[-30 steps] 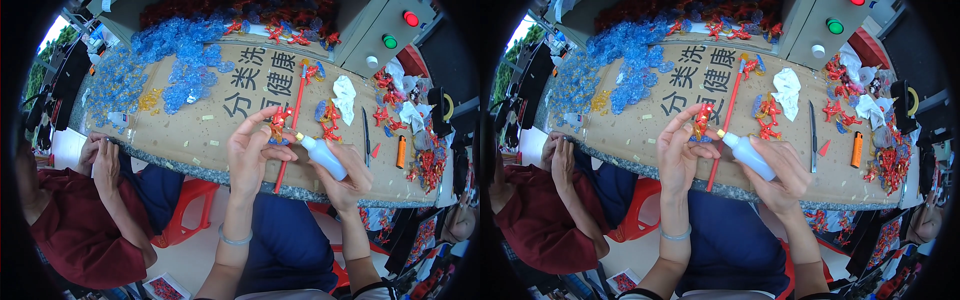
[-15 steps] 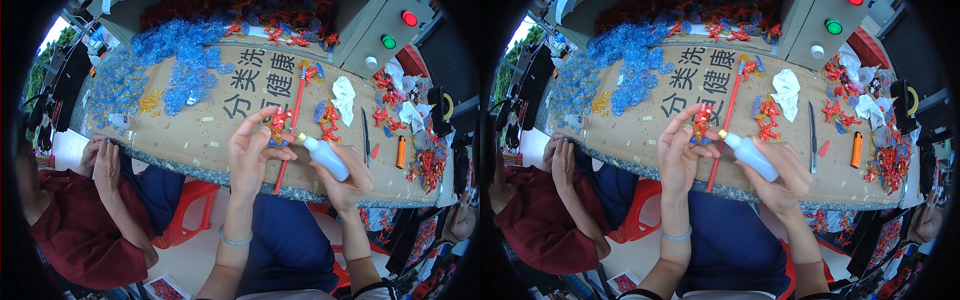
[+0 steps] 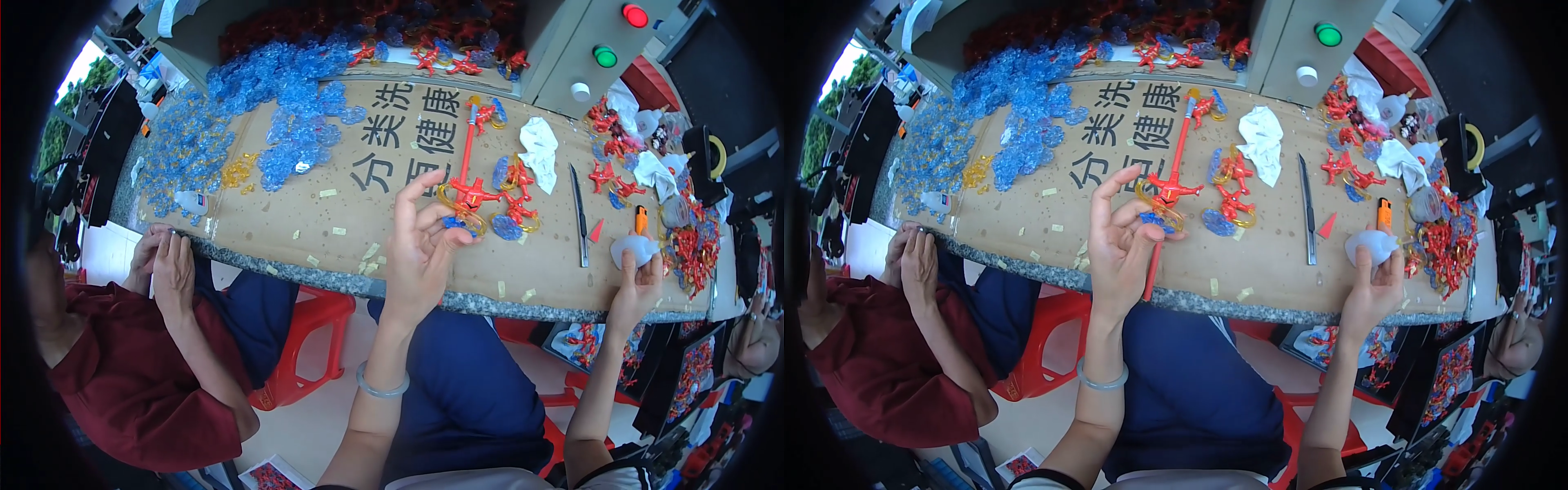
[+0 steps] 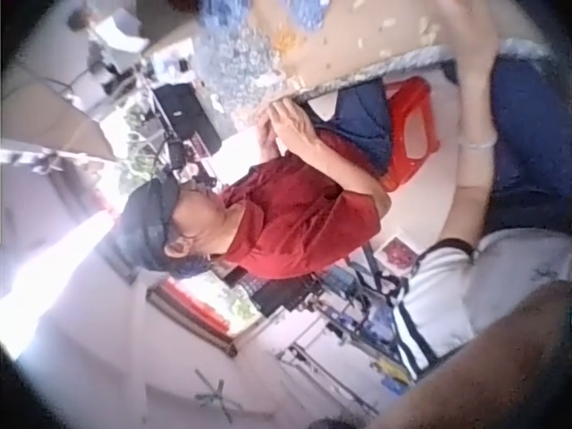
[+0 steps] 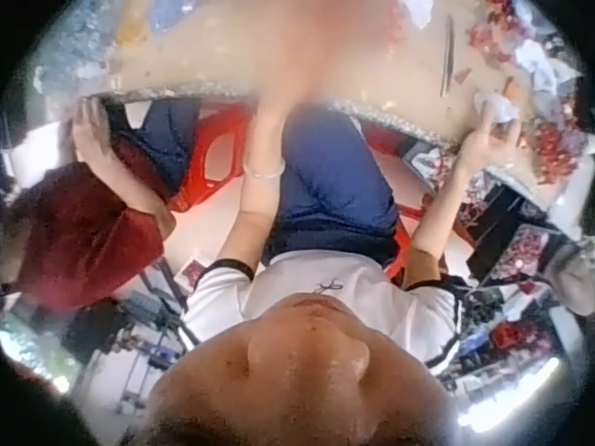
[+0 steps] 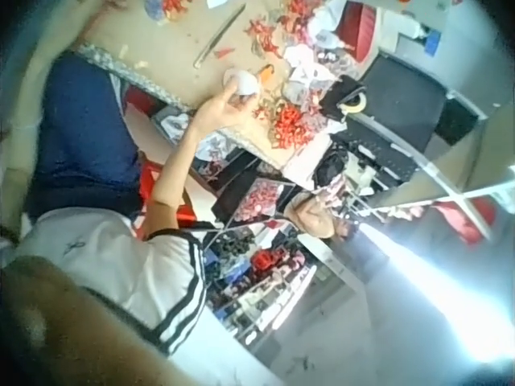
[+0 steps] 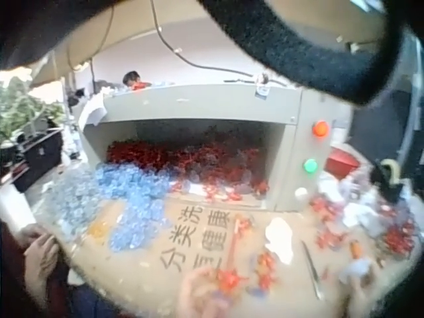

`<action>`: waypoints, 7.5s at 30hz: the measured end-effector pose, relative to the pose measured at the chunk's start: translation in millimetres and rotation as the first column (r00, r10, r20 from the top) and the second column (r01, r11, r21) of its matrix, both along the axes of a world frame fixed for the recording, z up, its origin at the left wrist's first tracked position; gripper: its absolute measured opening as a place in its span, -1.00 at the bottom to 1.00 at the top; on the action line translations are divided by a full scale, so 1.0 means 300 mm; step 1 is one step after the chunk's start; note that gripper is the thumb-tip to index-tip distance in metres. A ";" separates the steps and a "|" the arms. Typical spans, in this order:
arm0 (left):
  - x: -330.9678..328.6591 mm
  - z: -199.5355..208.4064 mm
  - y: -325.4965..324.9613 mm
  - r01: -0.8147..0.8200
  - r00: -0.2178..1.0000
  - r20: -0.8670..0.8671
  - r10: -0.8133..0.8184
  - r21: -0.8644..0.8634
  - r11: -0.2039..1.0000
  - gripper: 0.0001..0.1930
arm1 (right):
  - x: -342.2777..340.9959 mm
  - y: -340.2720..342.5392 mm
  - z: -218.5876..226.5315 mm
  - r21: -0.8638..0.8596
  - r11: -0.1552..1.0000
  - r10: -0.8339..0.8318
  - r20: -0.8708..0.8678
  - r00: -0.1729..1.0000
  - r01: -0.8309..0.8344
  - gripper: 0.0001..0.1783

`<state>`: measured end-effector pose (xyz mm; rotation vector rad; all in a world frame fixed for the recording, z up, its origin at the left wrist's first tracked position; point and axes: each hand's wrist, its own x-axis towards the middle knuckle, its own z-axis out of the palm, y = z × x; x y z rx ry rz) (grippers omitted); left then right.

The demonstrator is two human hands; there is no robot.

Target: The person assembles plastic figurines by applying glue from a squeeze bottle, using a brush, fitting the pieces together by hand, and placing the assembled figurines into a tray.

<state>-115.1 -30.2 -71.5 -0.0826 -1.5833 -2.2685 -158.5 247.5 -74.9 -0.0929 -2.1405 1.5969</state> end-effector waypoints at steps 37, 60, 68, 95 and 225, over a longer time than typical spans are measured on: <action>-0.003 -0.020 -0.013 0.060 0.997 -0.046 -0.059 0.001 0.998 -0.77 | -0.249 -0.421 0.145 -0.426 0.260 0.965 0.136 0.223 -0.867 -0.85; 0.004 -0.016 -0.012 0.071 0.997 -0.001 -0.071 -0.001 0.997 -0.77 | -0.253 -0.410 0.141 -0.365 0.223 0.971 0.163 0.174 -0.904 -0.86; 0.003 -0.017 -0.016 0.041 0.999 -0.001 -0.041 -0.036 0.999 -0.60 | -0.246 -0.416 0.158 -0.378 0.190 0.981 0.096 0.166 -0.906 -0.86; -0.014 0.009 0.016 -0.130 0.975 0.172 0.144 -0.092 0.987 -0.92 | -0.248 -0.433 0.140 -0.045 0.339 0.937 0.107 0.333 -0.940 -0.85; -0.005 -0.019 0.021 -0.185 0.978 0.033 0.207 -0.325 0.927 -0.91 | -0.258 -0.432 0.123 0.015 0.312 0.943 0.117 0.312 -0.950 -0.89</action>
